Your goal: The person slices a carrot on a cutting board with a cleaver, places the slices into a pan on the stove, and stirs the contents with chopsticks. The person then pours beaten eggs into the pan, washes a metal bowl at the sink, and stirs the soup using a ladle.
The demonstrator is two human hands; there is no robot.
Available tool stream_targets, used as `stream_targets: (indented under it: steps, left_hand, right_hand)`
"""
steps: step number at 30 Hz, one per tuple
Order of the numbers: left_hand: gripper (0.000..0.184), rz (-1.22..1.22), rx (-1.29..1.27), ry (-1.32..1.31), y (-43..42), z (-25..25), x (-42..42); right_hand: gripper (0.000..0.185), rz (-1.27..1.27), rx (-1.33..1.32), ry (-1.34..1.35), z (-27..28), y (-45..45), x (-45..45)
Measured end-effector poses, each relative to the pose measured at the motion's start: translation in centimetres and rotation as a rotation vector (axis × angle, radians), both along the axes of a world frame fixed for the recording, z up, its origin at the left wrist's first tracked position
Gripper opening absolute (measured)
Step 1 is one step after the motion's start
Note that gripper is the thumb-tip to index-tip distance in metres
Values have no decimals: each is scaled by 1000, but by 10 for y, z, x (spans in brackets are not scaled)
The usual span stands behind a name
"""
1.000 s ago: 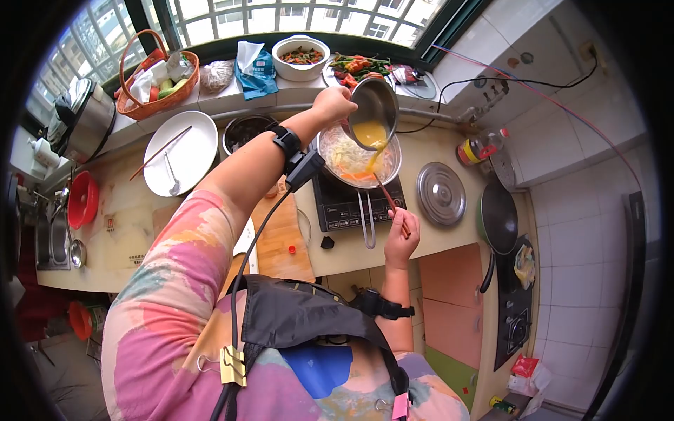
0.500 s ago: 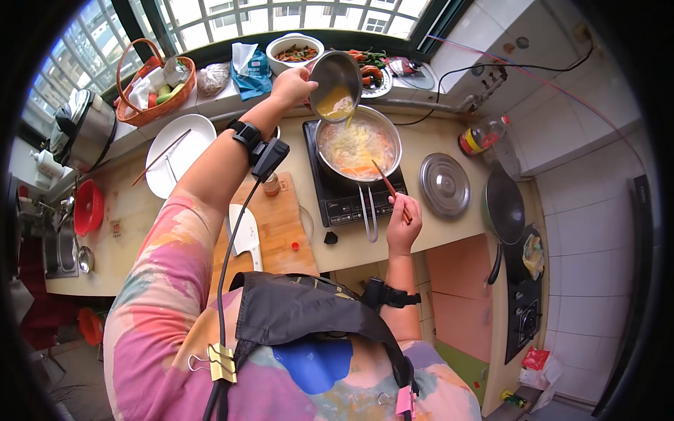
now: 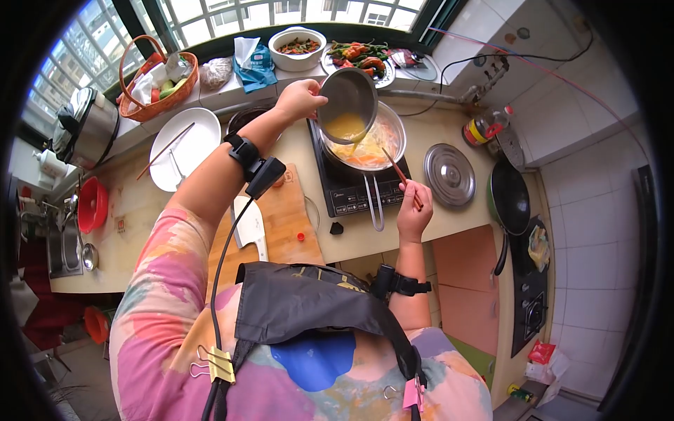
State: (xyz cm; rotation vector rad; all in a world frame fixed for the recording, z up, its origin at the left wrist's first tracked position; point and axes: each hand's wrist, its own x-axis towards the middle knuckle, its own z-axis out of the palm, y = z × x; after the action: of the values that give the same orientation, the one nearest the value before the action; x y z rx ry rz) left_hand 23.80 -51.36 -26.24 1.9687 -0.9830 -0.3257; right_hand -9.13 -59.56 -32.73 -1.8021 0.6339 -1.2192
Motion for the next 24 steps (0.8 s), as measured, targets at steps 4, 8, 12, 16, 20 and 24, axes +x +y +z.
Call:
stream_targets:
  steps: [4,8,12,16,20,24]
  left_hand:
    - [29,34,-22,131,-31,0,0]
    - [21,46,-81,111,-43,11,-2]
    - [23,47,-116,213,-34,28,2]
    - [22,70,-83,217,-17,30,10]
    - [20,99,-65,124,-2,34,13]
    - [26,116,-45,-68,5,40,10]
  right_hand:
    - [17,-3,2,3,1,-2,-4]
    - [17,6,9,-34,1,-2,-6]
    - [17,1,13,-41,3,2,-9]
    - [17,4,12,-38,2,5,-8]
    - [17,16,17,-38,5,10,-7]
    - [17,16,0,-6,5,11,-6]
